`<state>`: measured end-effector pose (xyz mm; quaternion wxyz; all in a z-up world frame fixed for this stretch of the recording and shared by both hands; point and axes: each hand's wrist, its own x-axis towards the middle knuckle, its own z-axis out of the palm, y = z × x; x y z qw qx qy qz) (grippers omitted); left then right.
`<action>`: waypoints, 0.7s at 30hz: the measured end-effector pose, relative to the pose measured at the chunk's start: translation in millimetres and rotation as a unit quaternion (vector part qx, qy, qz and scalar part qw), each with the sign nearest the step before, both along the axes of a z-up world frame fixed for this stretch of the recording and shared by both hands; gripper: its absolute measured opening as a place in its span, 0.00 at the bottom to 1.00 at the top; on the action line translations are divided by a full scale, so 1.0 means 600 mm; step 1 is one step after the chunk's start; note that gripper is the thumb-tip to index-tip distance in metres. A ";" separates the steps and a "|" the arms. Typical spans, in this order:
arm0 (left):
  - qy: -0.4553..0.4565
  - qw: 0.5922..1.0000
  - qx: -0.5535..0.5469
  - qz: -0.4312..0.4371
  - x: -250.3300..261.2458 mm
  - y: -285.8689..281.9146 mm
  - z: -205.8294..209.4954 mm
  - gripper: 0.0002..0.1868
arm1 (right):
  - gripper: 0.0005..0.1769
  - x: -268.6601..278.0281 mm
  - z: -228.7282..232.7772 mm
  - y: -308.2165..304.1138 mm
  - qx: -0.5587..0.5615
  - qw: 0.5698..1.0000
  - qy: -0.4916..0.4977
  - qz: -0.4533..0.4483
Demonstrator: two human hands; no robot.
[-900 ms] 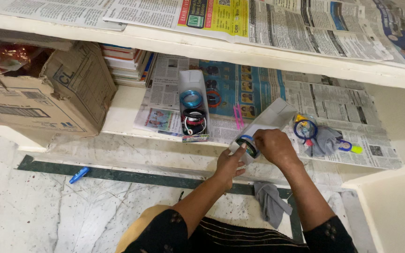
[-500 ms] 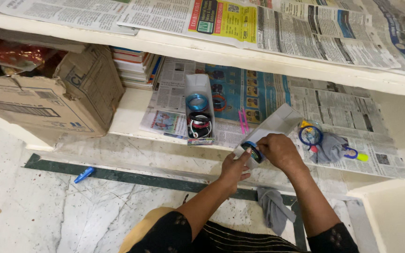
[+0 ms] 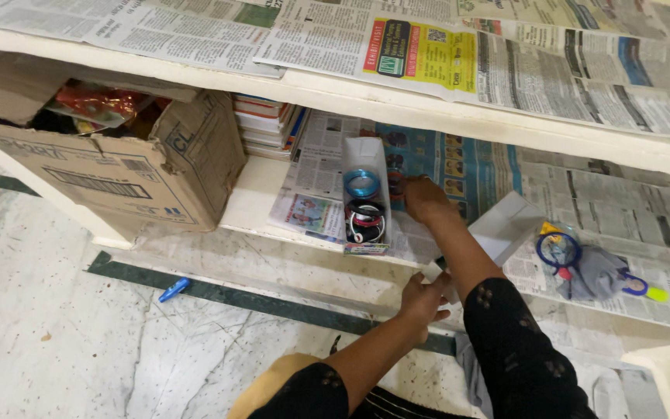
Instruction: The person organizes accessories by placing bangles, thread spools, and small items into organizer boxes on a shelf by hand.
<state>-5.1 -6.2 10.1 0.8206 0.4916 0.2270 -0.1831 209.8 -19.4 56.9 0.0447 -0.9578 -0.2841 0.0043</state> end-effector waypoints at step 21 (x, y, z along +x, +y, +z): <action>0.001 1.000 -0.026 0.006 0.013 -0.006 -0.041 0.45 | 0.13 -0.188 0.188 -0.167 0.231 0.968 0.082 -0.054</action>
